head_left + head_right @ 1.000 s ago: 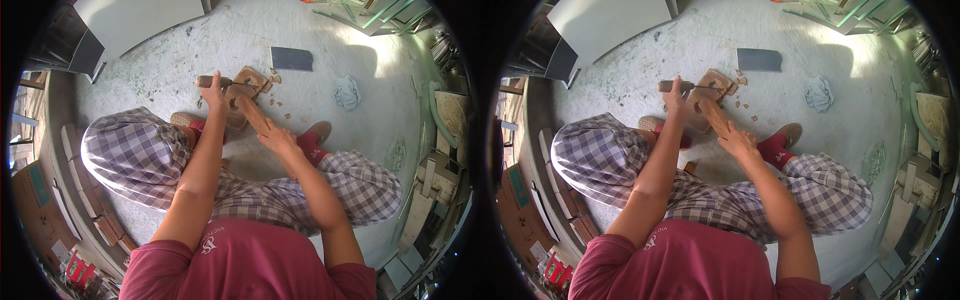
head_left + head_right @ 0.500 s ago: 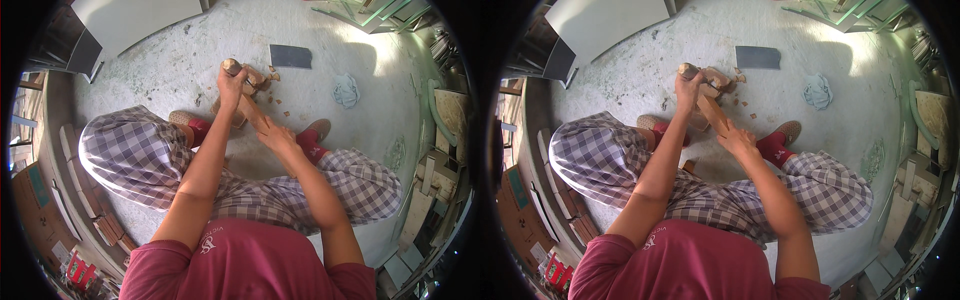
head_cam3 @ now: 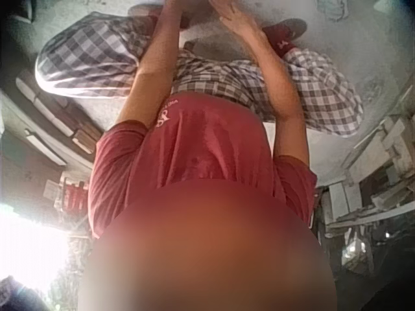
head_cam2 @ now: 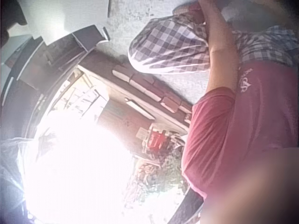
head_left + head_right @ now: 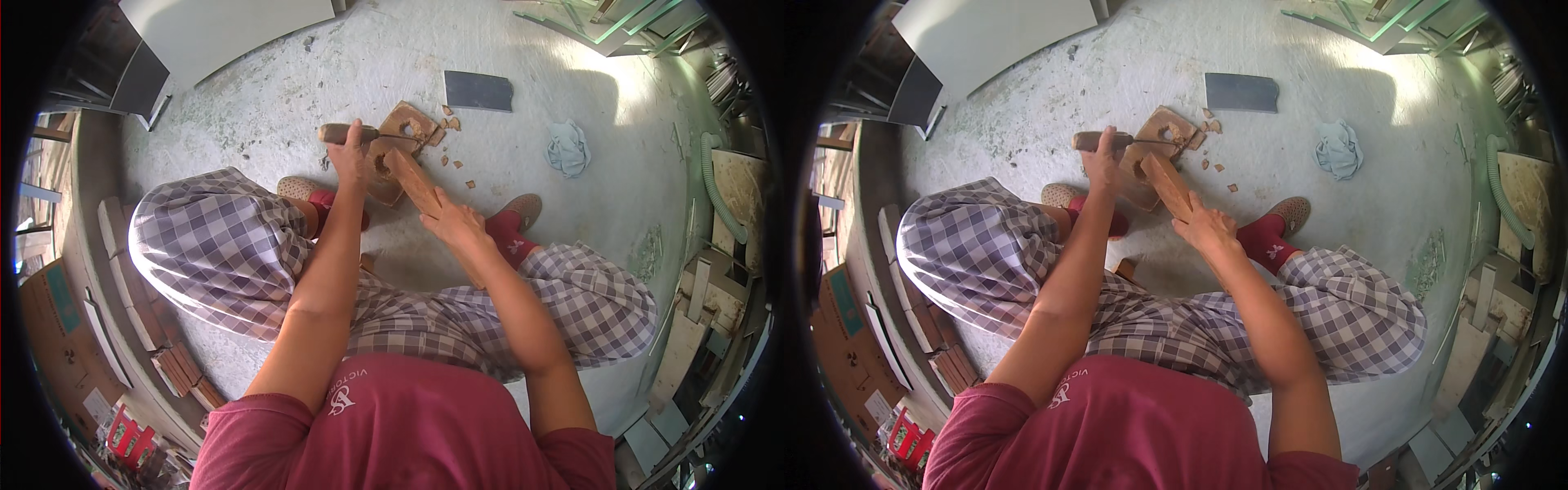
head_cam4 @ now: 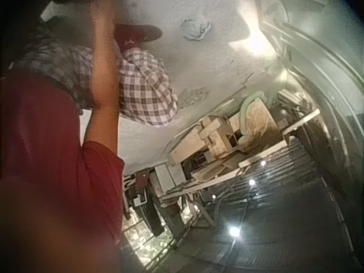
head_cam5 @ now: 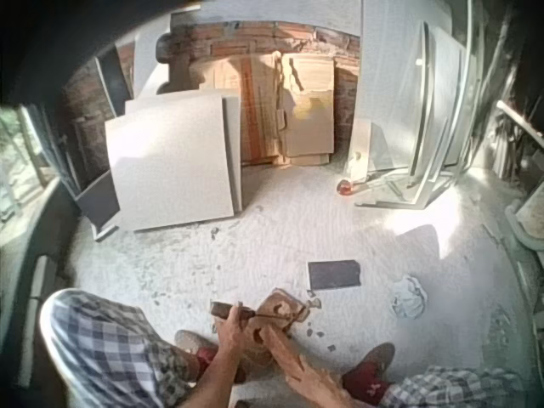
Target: The recorder uses a chisel and a wooden support block to carve and shape a piece of wood.
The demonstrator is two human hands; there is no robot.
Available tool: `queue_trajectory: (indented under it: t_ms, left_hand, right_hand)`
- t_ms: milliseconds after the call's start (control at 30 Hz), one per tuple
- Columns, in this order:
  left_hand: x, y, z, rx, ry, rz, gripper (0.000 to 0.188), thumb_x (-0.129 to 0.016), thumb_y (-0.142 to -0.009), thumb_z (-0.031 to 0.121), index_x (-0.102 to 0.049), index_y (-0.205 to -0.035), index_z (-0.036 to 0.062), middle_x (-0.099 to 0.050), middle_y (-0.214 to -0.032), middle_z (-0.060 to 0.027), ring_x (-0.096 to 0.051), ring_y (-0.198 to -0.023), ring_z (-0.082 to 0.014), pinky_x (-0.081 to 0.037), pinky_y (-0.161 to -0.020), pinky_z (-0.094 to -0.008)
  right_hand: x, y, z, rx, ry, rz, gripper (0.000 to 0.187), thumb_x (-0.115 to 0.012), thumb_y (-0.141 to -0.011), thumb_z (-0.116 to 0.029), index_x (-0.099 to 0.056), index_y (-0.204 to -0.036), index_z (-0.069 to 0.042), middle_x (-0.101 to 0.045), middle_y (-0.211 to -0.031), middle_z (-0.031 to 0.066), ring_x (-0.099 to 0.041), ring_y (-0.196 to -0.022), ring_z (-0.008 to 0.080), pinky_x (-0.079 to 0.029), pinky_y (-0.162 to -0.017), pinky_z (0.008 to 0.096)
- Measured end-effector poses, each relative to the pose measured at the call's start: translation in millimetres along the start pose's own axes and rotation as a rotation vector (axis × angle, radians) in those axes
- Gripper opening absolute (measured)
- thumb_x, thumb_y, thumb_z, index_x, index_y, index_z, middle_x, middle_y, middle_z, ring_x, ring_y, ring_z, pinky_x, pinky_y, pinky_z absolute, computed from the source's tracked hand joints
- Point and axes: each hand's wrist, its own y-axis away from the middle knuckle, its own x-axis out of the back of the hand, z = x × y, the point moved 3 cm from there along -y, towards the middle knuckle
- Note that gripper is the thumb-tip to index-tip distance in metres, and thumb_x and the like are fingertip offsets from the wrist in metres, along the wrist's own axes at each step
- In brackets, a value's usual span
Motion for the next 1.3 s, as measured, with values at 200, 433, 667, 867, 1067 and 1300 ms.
queue_trajectory:
  t_ms: [200, 433, 667, 867, 1067, 1300]
  left_hand:
    - [24, -9, -28, 0.043, 0.217, 0.154, 0.035, -0.067, -0.084, 0.015, -0.041, -0.106, 0.0075, -0.055, -0.101, -0.0100, -0.060, -0.089, -0.0214, -0.053, -0.069, -0.0368]
    - [31, -4, -47, 0.234, 0.386, 0.477, 0.043, -0.065, -0.086, 0.014, -0.035, -0.116, 0.0084, -0.050, -0.112, -0.0130, -0.055, -0.099, -0.0270, -0.053, -0.069, -0.0495]
    - [-17, -8, 4, 0.043, 0.115, 0.284, 0.043, -0.068, -0.083, 0.017, -0.039, -0.112, 0.0048, -0.052, -0.105, -0.0116, -0.057, -0.092, -0.0227, -0.054, -0.067, -0.0372]
    - [-30, -3, 8, -0.079, 0.031, 0.228, 0.038, -0.068, -0.082, 0.015, -0.042, -0.107, 0.0017, -0.055, -0.100, -0.0121, -0.059, -0.082, -0.0195, -0.053, -0.067, -0.0326]
    - [-32, 3, -13, 0.125, -0.028, 0.088, 0.031, -0.066, -0.082, 0.014, -0.045, -0.103, 0.0044, -0.057, -0.094, -0.0105, -0.061, -0.080, -0.0204, -0.056, -0.072, -0.0371]
    - [-51, 8, 20, 0.009, 0.005, 0.146, 0.028, -0.068, -0.082, 0.013, -0.047, -0.099, 0.0033, -0.057, -0.089, -0.0085, -0.058, -0.073, -0.0165, -0.050, -0.060, -0.0296]
  right_hand:
    - [-3, -3, 1, -0.008, 0.009, -0.007, 0.079, -0.056, -0.081, -0.050, -0.025, -0.145, -0.015, -0.060, -0.113, 0.0223, -0.058, -0.107, 0.0367, -0.044, -0.092, 0.0438]
    - [-1, -4, 1, -0.005, 0.010, 0.002, 0.078, -0.056, -0.082, -0.050, -0.025, -0.145, -0.016, -0.059, -0.117, 0.0224, -0.056, -0.110, 0.0380, -0.043, -0.094, 0.0444]
    - [-1, -3, 4, -0.013, 0.000, -0.012, 0.078, -0.056, -0.082, -0.050, -0.025, -0.145, -0.016, -0.059, -0.116, 0.0215, -0.057, -0.109, 0.0368, -0.043, -0.094, 0.0437]
    - [-2, -3, 4, -0.016, 0.002, -0.015, 0.078, -0.055, -0.082, -0.051, -0.025, -0.145, -0.017, -0.060, -0.116, 0.0207, -0.057, -0.109, 0.0361, -0.043, -0.094, 0.0432]
    - [-5, -3, 4, -0.020, 0.007, -0.010, 0.078, -0.054, -0.082, -0.051, -0.024, -0.146, -0.017, -0.059, -0.117, 0.0215, -0.057, -0.109, 0.0370, -0.043, -0.094, 0.0432]
    - [-3, -3, 8, -0.021, -0.014, -0.007, 0.079, -0.055, -0.082, -0.051, -0.024, -0.146, -0.018, -0.058, -0.118, 0.0225, -0.056, -0.111, 0.0375, -0.042, -0.095, 0.0443]
